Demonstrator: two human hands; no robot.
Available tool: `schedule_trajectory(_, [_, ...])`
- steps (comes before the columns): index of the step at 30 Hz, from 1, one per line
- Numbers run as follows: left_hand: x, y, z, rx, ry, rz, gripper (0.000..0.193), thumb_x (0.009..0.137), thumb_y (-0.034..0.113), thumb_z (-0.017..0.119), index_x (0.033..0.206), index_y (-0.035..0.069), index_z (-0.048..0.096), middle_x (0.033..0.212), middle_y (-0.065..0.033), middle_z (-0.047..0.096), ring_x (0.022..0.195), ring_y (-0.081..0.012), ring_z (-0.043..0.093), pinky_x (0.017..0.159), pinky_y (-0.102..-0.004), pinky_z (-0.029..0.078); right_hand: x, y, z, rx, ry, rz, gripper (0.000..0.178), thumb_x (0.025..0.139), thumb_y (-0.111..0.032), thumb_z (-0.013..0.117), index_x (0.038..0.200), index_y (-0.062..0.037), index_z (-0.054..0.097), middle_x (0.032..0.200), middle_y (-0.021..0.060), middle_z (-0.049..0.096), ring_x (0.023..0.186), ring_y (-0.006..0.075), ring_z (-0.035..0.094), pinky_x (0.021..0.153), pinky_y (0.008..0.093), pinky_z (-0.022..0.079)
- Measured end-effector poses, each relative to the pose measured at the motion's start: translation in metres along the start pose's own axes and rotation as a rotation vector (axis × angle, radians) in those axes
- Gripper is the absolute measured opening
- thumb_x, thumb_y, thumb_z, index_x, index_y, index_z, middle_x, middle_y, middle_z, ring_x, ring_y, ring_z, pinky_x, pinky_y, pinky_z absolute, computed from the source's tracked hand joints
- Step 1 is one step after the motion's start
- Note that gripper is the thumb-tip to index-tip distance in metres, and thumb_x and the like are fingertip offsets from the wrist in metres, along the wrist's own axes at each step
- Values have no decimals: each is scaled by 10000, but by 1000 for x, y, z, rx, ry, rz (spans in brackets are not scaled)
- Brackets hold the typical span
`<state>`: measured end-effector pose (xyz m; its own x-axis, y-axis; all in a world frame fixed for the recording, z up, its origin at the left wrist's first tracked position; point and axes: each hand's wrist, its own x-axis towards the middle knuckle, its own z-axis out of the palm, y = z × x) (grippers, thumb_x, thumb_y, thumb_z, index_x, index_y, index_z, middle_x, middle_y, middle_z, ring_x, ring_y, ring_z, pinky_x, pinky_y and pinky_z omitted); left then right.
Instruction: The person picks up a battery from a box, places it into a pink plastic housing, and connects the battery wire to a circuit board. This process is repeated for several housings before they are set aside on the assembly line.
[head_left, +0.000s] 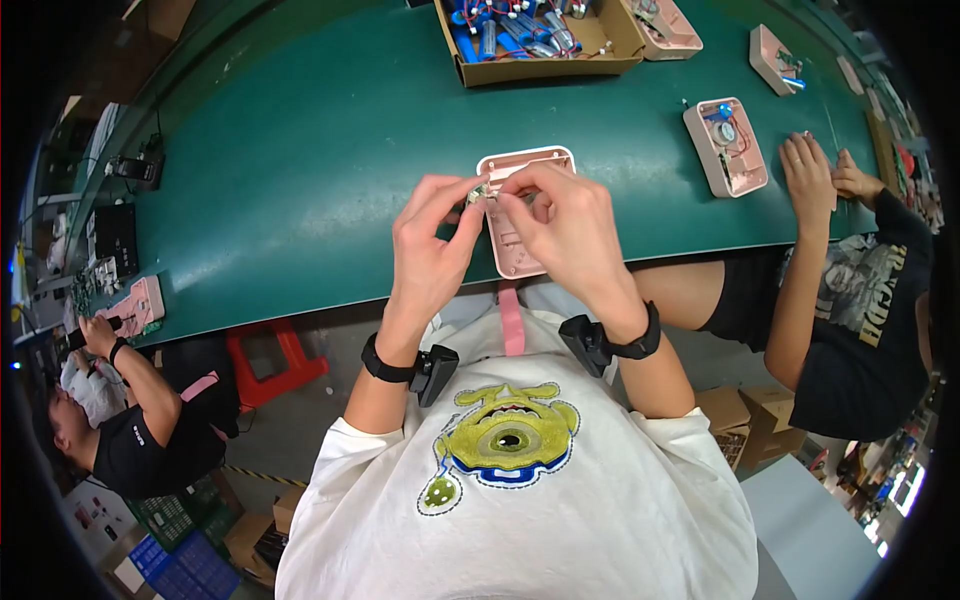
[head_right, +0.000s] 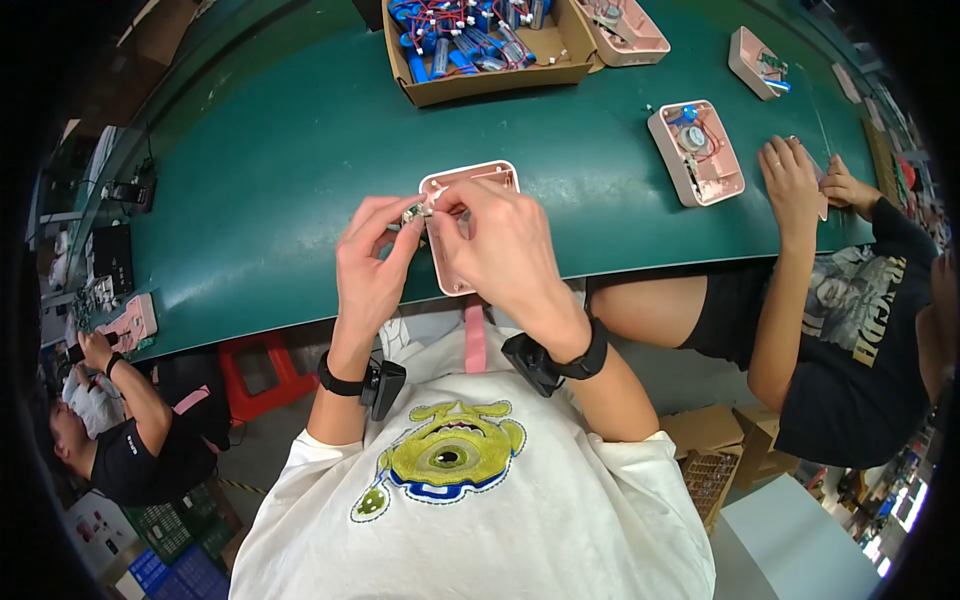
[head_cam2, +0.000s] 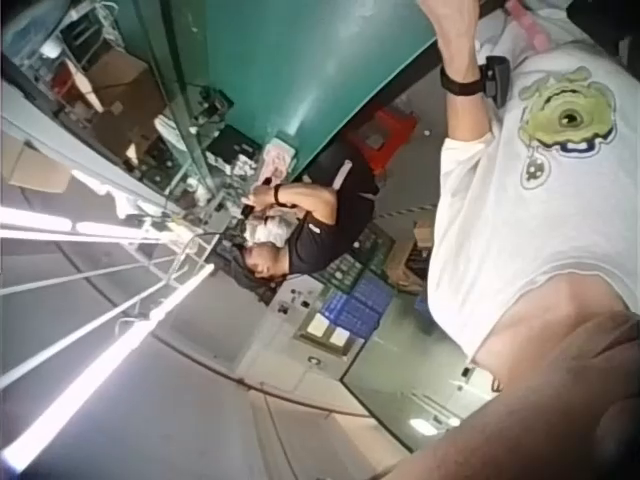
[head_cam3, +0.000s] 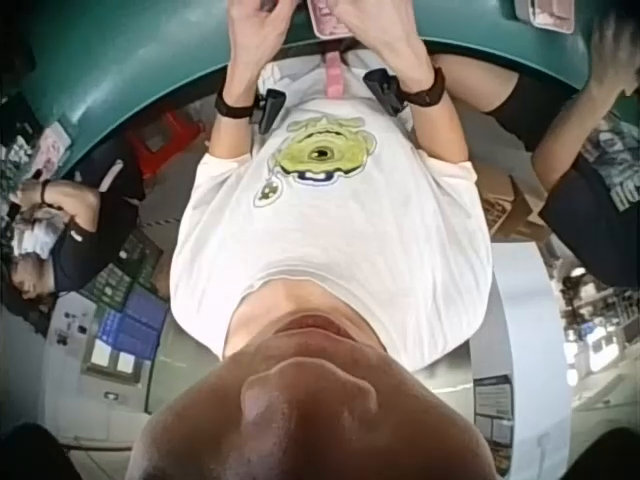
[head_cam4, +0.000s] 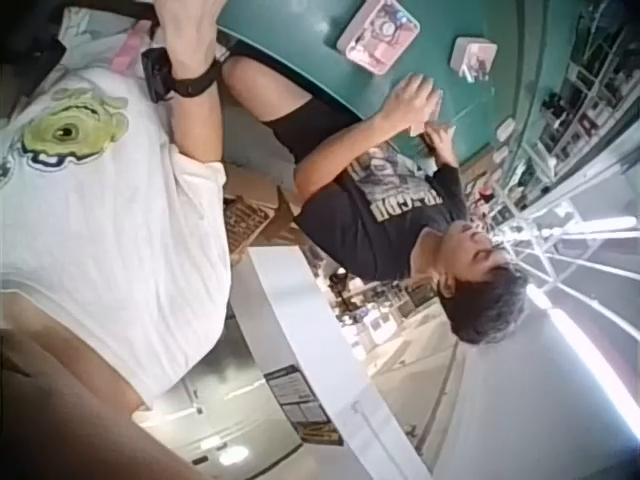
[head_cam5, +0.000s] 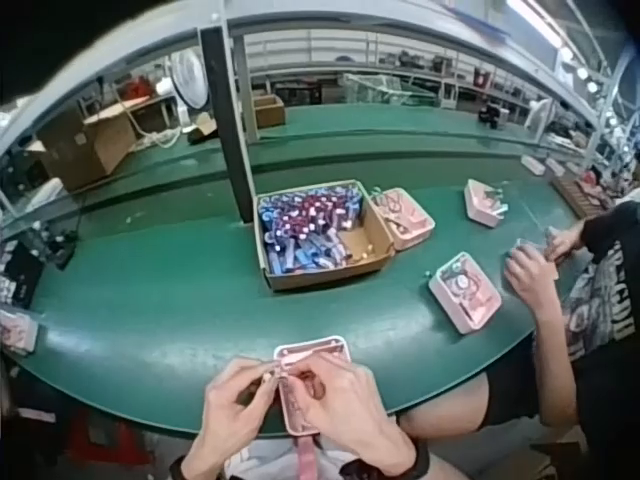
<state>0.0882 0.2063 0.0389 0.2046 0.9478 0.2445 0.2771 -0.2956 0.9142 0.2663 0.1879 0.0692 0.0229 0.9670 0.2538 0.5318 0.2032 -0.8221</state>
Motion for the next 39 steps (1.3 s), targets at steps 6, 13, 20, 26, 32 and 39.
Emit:
schedule_trajectory(6, [-1,3,-1,21,40,34,262,931,-41,710,1189,-12,748,1054,-112,672,865,-204,678,740,-311,580,0,2,9,34,13,24,127,875,-57,776,969,15,732,838,105,730,578,169,611,571,327,489])
schedule_trajectory(13, [-6,6,-2,162,58,203,301,904,-62,717,1203,-35,729,1057,-152,665,860,-290,684,728,-360,565,-2,-5,11,-17,-2,-1,84,887,-34,756,928,16,702,812,110,708,583,195,618,576,335,494])
schedule_trajectory(20, [-13,9,4,141,98,208,312,906,-73,704,1215,-35,724,1072,-159,662,880,-313,685,750,-374,566,-5,-11,12,-57,-7,-23,58,895,2,730,912,22,679,807,129,699,614,220,655,593,354,509])
schedule_trajectory(26, [-15,9,3,72,92,201,318,910,-85,695,1223,-31,723,1066,-159,659,880,-318,684,751,-374,565,-5,-11,13,-82,-18,-29,54,902,19,714,939,31,676,835,143,711,660,237,693,603,366,517])
schedule_trajectory(32, [-7,6,1,88,76,180,310,930,-74,686,1235,-33,719,1051,-149,661,879,-285,692,746,-353,564,0,-7,13,-85,-40,-46,85,903,11,728,978,22,690,867,141,725,665,232,693,608,364,522])
schedule_trajectory(39, [-2,-12,-2,-131,69,-80,250,987,-17,670,1231,-30,718,1044,-94,679,892,-181,692,774,-302,566,18,-23,-56,-161,126,-25,135,919,-39,744,1048,-4,720,852,141,738,681,236,706,626,359,538])
